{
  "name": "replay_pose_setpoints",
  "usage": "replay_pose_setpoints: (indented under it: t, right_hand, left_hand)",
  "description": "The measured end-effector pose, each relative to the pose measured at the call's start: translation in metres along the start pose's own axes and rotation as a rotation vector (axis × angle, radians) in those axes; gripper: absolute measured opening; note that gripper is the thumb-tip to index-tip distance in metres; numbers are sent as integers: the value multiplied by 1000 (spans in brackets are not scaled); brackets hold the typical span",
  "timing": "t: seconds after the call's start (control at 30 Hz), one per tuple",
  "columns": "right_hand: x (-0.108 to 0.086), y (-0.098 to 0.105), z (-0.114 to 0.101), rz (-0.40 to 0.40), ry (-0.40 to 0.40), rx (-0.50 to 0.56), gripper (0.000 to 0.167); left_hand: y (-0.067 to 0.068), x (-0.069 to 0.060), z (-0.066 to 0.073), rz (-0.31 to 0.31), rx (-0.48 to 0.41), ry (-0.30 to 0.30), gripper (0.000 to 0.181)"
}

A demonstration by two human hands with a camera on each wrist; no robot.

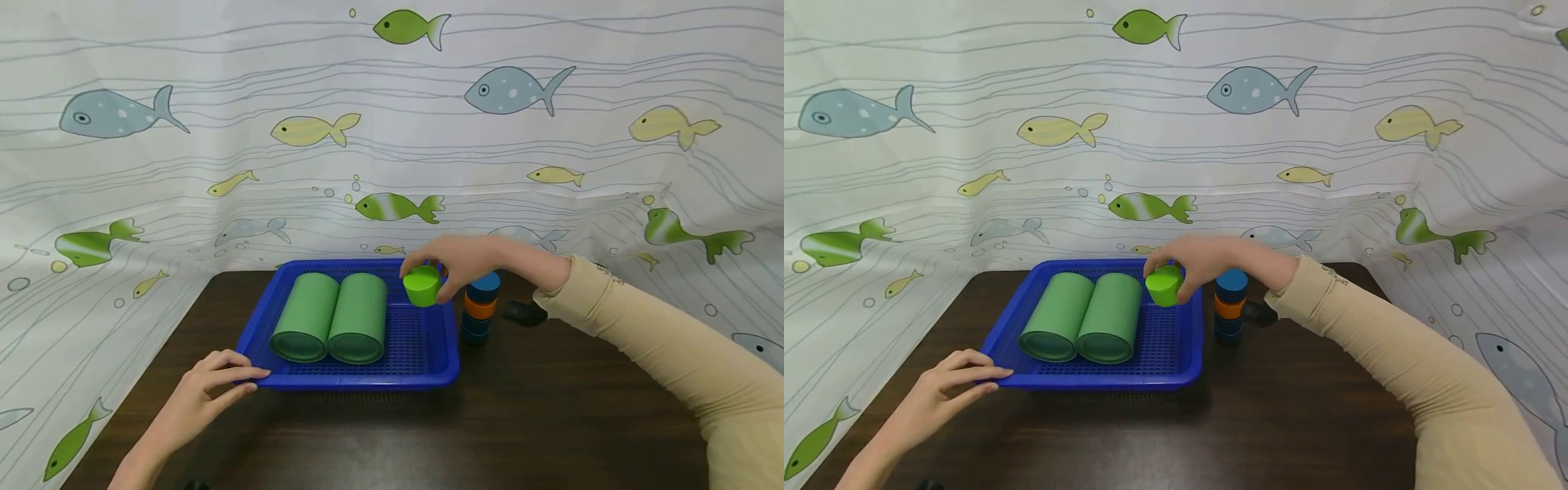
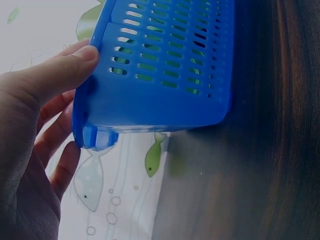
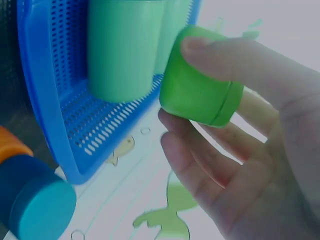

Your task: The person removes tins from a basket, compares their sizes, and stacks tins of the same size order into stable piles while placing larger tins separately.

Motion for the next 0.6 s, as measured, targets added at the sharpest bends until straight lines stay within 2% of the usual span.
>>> replay_pose_setpoints:
  t: [0.3, 0.6]
  right_hand:
    - [-37, 14, 16, 245, 23, -36, 60]
    - [-59, 15, 40, 350, -22, 4, 63]
  left_hand:
    - [0, 0, -1, 33, -12, -34, 50]
    - [-1, 1, 0, 48, -33, -58, 52]
Point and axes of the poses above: each hand's wrist, its own x-axis towards the middle knuckle, its own y-axis out of the back of the hand, z = x × y, the point moved 3 cm from there along x, towards the middle knuckle, and after that the axes turned 10 degrees about x, right-handed, at the moved point
